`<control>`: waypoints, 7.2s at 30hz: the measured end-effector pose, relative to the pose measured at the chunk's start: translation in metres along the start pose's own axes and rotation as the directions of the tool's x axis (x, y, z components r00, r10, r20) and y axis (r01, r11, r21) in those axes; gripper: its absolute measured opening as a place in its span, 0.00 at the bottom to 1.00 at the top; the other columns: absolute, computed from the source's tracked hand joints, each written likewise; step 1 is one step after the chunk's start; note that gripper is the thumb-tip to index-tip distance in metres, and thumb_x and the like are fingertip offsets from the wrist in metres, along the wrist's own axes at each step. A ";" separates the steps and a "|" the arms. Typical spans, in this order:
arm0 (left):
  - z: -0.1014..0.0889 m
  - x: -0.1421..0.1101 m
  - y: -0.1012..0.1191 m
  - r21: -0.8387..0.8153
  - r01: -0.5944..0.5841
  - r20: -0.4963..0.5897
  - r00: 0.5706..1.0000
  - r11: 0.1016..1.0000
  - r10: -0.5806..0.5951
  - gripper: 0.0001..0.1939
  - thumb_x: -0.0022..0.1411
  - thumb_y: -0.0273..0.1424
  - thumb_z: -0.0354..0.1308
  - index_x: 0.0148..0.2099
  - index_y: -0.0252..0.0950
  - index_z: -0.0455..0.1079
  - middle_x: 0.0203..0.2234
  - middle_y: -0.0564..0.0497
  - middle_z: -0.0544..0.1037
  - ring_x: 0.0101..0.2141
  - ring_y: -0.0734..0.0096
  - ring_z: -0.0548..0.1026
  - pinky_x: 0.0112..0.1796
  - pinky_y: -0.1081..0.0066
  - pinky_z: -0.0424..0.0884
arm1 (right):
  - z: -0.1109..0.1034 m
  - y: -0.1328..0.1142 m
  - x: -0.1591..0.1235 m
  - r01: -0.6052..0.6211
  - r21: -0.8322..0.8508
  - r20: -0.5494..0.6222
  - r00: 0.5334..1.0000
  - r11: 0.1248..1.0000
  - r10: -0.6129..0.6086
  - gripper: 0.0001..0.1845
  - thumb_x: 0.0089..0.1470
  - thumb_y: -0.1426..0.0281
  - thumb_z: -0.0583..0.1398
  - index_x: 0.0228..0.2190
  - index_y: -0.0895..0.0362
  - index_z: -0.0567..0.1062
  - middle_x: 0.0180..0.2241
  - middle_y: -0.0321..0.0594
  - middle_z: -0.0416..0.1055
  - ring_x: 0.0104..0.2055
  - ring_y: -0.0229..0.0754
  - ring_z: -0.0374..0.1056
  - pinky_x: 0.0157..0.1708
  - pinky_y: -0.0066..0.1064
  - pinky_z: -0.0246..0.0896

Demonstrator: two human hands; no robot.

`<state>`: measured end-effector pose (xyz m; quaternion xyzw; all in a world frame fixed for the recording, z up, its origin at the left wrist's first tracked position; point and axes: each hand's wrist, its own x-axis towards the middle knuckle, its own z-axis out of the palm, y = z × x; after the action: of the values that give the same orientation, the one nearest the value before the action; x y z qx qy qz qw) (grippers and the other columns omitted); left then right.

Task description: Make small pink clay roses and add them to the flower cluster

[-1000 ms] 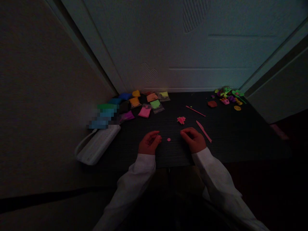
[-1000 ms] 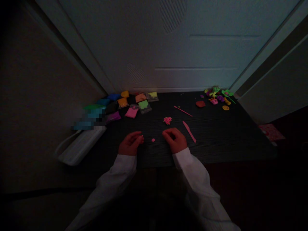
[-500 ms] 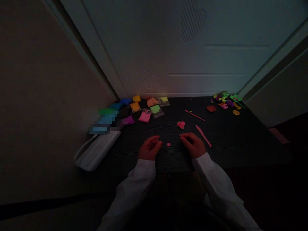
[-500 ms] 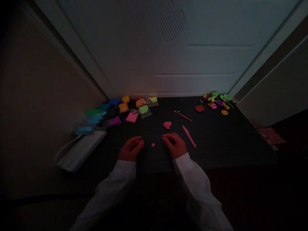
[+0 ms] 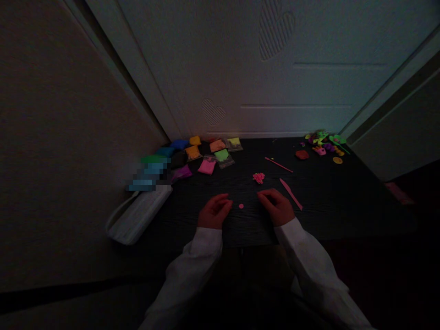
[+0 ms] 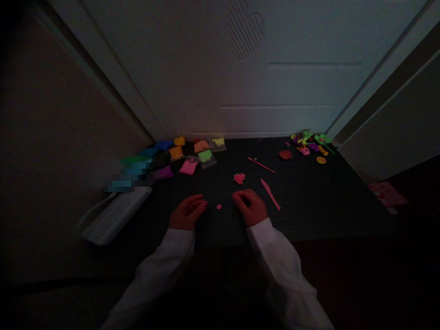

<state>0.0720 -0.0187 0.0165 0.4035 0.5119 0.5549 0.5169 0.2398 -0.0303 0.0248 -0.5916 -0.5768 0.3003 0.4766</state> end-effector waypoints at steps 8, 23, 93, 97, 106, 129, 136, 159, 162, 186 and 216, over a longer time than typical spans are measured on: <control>-0.001 0.002 -0.001 -0.017 -0.055 0.014 0.998 0.998 0.055 0.09 0.46 0.31 0.55 0.32 0.32 0.67 0.13 0.56 0.69 0.16 0.82 0.64 0.19 0.80 0.61 | 0.001 0.002 0.000 -0.043 0.000 -0.057 0.997 0.999 0.043 0.14 0.44 0.60 0.53 0.17 0.58 0.65 0.17 0.32 0.57 0.22 0.33 0.55 0.24 0.26 0.49; -0.001 0.002 -0.001 -0.020 -0.001 -0.025 1.000 1.000 0.001 0.13 0.42 0.31 0.58 0.34 0.33 0.67 0.22 0.52 0.73 0.20 0.80 0.68 0.25 0.76 0.65 | 0.000 -0.005 -0.002 0.009 -0.077 -0.001 1.000 0.997 -0.009 0.14 0.49 0.62 0.49 0.23 0.57 0.70 0.22 0.35 0.63 0.26 0.35 0.59 0.27 0.27 0.53; -0.003 0.001 -0.001 0.013 -0.005 0.033 0.999 1.000 0.005 0.12 0.42 0.31 0.57 0.33 0.33 0.67 0.18 0.55 0.70 0.19 0.81 0.66 0.23 0.79 0.63 | 0.000 -0.005 -0.026 0.324 -0.700 0.331 0.937 0.637 -0.113 0.16 0.51 0.65 0.47 0.40 0.51 0.66 0.29 0.37 0.66 0.32 0.37 0.60 0.34 0.31 0.44; -0.003 0.001 -0.001 0.015 0.004 0.031 0.999 1.000 -0.005 0.12 0.42 0.31 0.57 0.33 0.33 0.67 0.19 0.54 0.70 0.20 0.81 0.67 0.23 0.79 0.63 | 0.001 -0.006 -0.026 0.325 -0.705 0.334 0.936 0.631 -0.109 0.15 0.51 0.65 0.47 0.40 0.51 0.67 0.28 0.37 0.66 0.32 0.37 0.60 0.33 0.31 0.44; -0.002 0.000 0.001 0.011 0.012 0.021 1.000 1.000 -0.013 0.13 0.42 0.31 0.58 0.33 0.33 0.67 0.20 0.54 0.70 0.20 0.81 0.67 0.23 0.80 0.64 | 0.001 -0.006 -0.026 0.328 -0.686 0.321 0.937 0.649 -0.135 0.14 0.50 0.65 0.49 0.38 0.52 0.68 0.29 0.37 0.66 0.32 0.37 0.60 0.33 0.30 0.45; -0.002 0.000 0.001 0.017 0.001 0.033 0.999 1.000 -0.002 0.12 0.43 0.31 0.57 0.34 0.33 0.67 0.18 0.54 0.71 0.20 0.81 0.67 0.23 0.80 0.63 | -0.001 0.005 -0.020 0.276 -0.610 0.261 0.955 0.743 -0.140 0.08 0.49 0.69 0.51 0.31 0.54 0.69 0.30 0.36 0.67 0.33 0.36 0.61 0.32 0.29 0.49; -0.002 -0.001 0.003 0.022 0.004 0.018 1.000 1.000 -0.004 0.13 0.42 0.31 0.57 0.33 0.33 0.67 0.18 0.54 0.70 0.20 0.80 0.67 0.23 0.79 0.64 | -0.001 0.004 -0.026 0.325 -0.644 0.272 0.943 0.692 -0.190 0.12 0.49 0.69 0.50 0.36 0.54 0.70 0.28 0.38 0.67 0.32 0.36 0.61 0.33 0.29 0.49; -0.003 -0.001 0.002 0.003 0.021 0.041 0.999 1.000 -0.021 0.13 0.42 0.31 0.57 0.34 0.33 0.67 0.19 0.54 0.70 0.20 0.80 0.67 0.23 0.79 0.63 | -0.001 -0.004 -0.030 0.371 -0.714 0.334 0.926 0.594 -0.178 0.14 0.49 0.69 0.49 0.37 0.55 0.69 0.29 0.39 0.67 0.33 0.37 0.61 0.34 0.30 0.47; -0.003 -0.001 0.002 -0.002 0.027 0.044 0.999 1.000 -0.027 0.13 0.42 0.31 0.58 0.34 0.33 0.67 0.18 0.54 0.70 0.20 0.80 0.67 0.23 0.79 0.63 | -0.001 -0.005 -0.029 0.371 -0.720 0.335 0.926 0.586 -0.175 0.13 0.49 0.69 0.49 0.37 0.54 0.69 0.28 0.38 0.67 0.33 0.36 0.61 0.34 0.29 0.47; -0.002 0.000 0.001 0.024 0.012 0.035 0.999 1.000 -0.013 0.13 0.41 0.33 0.57 0.33 0.33 0.67 0.18 0.54 0.70 0.20 0.80 0.67 0.23 0.78 0.64 | 0.001 -0.007 -0.031 0.448 -0.768 0.414 0.893 0.458 -0.178 0.15 0.49 0.69 0.49 0.39 0.55 0.67 0.28 0.41 0.66 0.31 0.39 0.59 0.33 0.32 0.44; -0.003 0.001 0.000 0.051 -0.005 0.040 0.999 0.999 0.003 0.12 0.43 0.31 0.57 0.33 0.33 0.67 0.18 0.54 0.70 0.20 0.81 0.67 0.23 0.80 0.64 | 0.001 -0.012 -0.032 0.390 -0.795 0.391 0.915 0.464 -0.099 0.15 0.48 0.68 0.49 0.40 0.52 0.66 0.31 0.39 0.65 0.34 0.42 0.57 0.34 0.35 0.41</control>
<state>0.0686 -0.0184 0.0157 0.4287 0.5147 0.5347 0.5152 0.2293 -0.0627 0.0295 -0.6078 -0.7910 -0.0160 0.0671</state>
